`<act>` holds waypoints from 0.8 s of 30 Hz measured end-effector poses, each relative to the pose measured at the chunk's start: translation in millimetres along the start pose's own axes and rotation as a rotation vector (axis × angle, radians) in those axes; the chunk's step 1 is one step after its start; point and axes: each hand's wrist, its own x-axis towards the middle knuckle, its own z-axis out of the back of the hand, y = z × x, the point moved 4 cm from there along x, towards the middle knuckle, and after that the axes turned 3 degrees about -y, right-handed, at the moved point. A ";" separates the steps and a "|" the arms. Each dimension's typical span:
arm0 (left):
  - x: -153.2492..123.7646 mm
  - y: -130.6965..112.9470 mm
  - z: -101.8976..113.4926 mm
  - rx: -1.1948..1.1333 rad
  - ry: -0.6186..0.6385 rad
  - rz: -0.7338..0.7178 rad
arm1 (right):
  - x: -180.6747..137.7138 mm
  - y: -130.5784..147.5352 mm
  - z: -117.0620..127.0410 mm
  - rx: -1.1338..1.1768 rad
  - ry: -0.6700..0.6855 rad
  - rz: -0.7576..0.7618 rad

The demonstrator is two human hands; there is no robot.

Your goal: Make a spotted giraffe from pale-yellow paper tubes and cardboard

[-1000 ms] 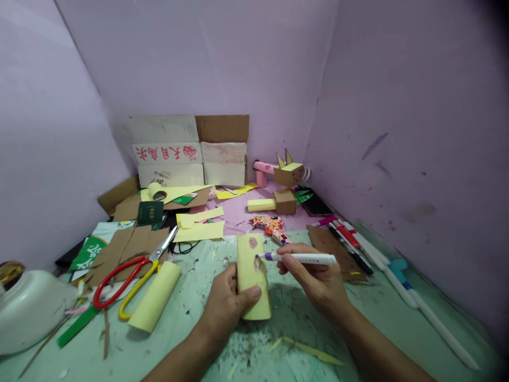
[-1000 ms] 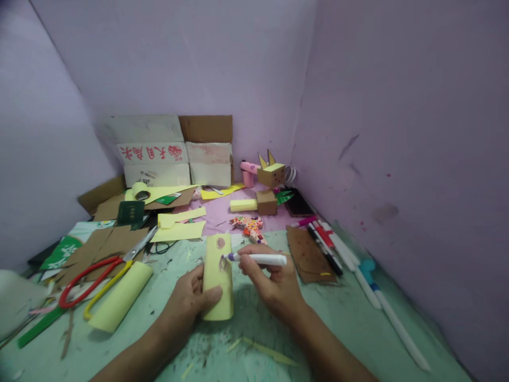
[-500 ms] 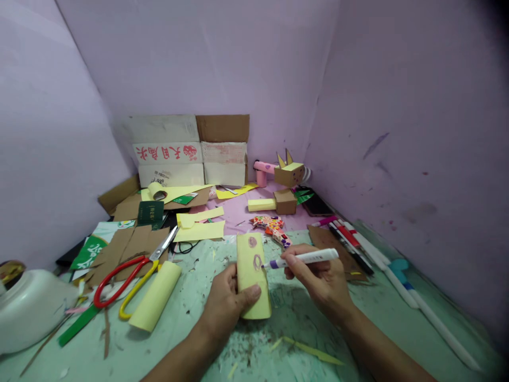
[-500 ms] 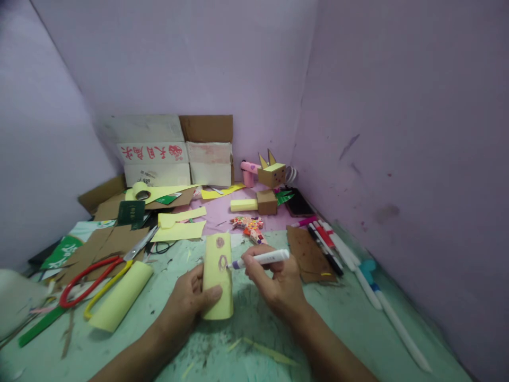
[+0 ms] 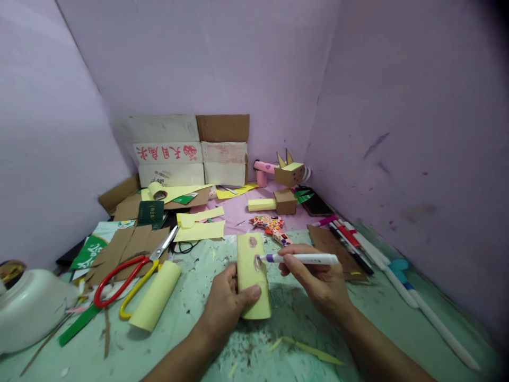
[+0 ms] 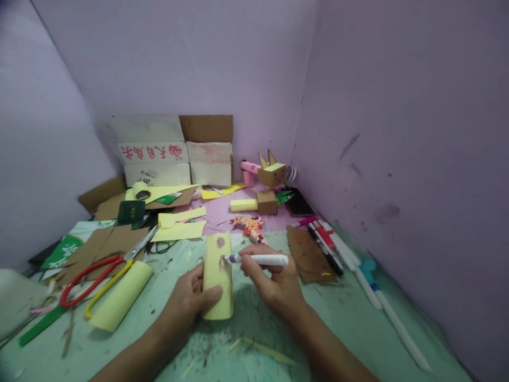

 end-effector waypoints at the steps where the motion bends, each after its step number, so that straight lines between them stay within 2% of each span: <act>1: -0.3 -0.3 -0.1 -0.001 -0.001 0.001 | -0.1 0.2 -0.2 -0.002 0.013 -0.002; 5: -0.7 -0.3 0.2 0.001 -0.001 0.006 | -0.5 0.7 -0.9 -0.010 0.057 -0.015; 9: -0.2 0.7 0.9 0.010 -0.005 0.007 | -0.9 0.8 0.2 0.005 0.021 -0.015; 24: 1.4 4.2 1.8 -0.005 -0.006 0.001 | -1.2 -2.0 -1.1 0.022 0.037 -0.040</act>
